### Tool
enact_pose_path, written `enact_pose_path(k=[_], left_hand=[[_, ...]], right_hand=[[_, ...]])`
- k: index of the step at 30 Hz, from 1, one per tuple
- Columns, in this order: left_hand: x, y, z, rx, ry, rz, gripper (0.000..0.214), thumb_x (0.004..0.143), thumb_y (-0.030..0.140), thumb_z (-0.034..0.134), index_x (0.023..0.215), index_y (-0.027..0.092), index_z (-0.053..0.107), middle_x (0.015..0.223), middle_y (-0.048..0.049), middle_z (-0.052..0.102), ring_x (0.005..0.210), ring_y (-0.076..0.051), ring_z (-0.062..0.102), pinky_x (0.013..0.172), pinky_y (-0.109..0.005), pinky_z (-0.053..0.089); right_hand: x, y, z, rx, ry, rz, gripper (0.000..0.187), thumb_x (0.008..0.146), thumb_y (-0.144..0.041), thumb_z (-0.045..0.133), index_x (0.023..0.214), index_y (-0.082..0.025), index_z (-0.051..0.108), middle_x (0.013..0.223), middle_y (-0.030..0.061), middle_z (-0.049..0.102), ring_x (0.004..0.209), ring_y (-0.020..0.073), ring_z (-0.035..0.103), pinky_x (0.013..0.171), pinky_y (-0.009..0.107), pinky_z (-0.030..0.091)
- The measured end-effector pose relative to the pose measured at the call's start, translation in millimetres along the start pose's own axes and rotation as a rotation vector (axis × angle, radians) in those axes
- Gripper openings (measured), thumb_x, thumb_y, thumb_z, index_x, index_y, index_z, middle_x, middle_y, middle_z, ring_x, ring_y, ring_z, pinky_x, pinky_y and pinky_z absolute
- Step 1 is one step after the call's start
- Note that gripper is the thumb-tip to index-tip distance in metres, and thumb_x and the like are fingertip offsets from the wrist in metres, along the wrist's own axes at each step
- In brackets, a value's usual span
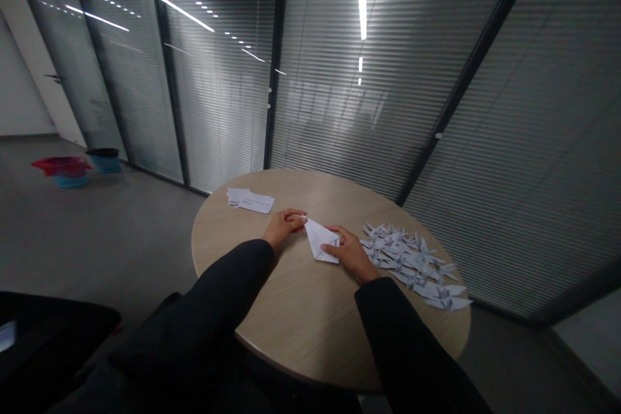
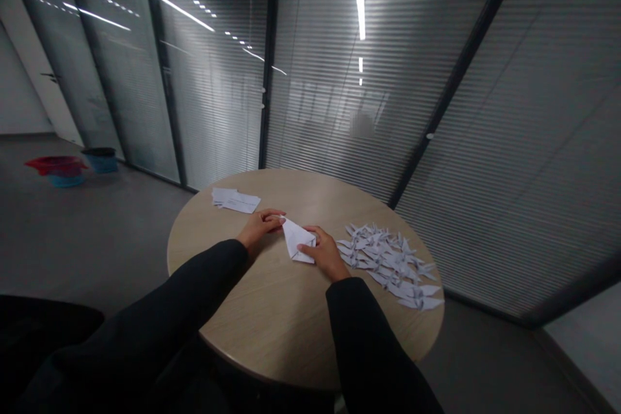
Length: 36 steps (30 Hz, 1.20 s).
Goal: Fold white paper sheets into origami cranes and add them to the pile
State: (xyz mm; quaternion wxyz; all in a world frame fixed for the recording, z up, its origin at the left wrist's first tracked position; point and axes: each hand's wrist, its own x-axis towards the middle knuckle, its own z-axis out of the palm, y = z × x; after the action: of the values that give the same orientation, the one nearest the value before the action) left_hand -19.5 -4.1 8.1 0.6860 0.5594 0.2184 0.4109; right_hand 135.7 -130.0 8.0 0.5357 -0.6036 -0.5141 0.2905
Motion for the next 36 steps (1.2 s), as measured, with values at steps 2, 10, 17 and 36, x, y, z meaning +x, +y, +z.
enact_pose_path(k=[2,10,17,36], left_hand=[[-3,0,5.3,-0.073,-0.004,-0.026,0.042,0.055,0.023,0.082,0.09,0.009,0.064,0.074,-0.0059,0.068,0.069,-0.013,0.064,0.071,-0.027,0.052],[-12,-2,19.2,-0.076,-0.076,-0.107,0.037,0.047,0.027,0.085,0.071,0.007,0.064,0.069,-0.0077,0.067,0.061,-0.013,0.061,0.065,-0.026,0.05],[-12,-5,23.2,0.006,-0.029,-0.038,0.036,0.046,0.031,0.084,0.065,0.009,0.063,0.057,-0.0031,0.062,0.051,-0.01,0.054,0.053,-0.023,0.041],[-14,-12,35.0,0.045,-0.024,0.023,0.042,0.046,0.041,0.081,0.07,0.009,0.067,0.06,-0.0035,0.061,0.051,-0.01,0.049,0.05,-0.023,0.034]], right_hand=[[0,0,2,0.013,0.032,-0.013,0.05,0.055,-0.027,0.074,0.101,-0.015,0.058,0.076,0.0022,0.068,0.064,0.0172,0.062,0.055,0.025,0.046],[1,2,4,-0.011,0.05,-0.013,0.047,0.055,-0.031,0.073,0.096,-0.014,0.059,0.081,0.0048,0.068,0.068,0.0184,0.062,0.059,0.028,0.047],[1,4,5,-0.066,-0.048,-0.016,0.037,0.057,-0.031,0.073,0.087,-0.013,0.062,0.079,0.0039,0.067,0.07,0.0173,0.06,0.062,0.028,0.046],[-6,-1,8,0.03,-0.131,0.139,0.042,0.056,-0.042,0.076,0.08,-0.009,0.069,0.075,0.0082,0.069,0.064,0.0194,0.062,0.06,0.029,0.044]])
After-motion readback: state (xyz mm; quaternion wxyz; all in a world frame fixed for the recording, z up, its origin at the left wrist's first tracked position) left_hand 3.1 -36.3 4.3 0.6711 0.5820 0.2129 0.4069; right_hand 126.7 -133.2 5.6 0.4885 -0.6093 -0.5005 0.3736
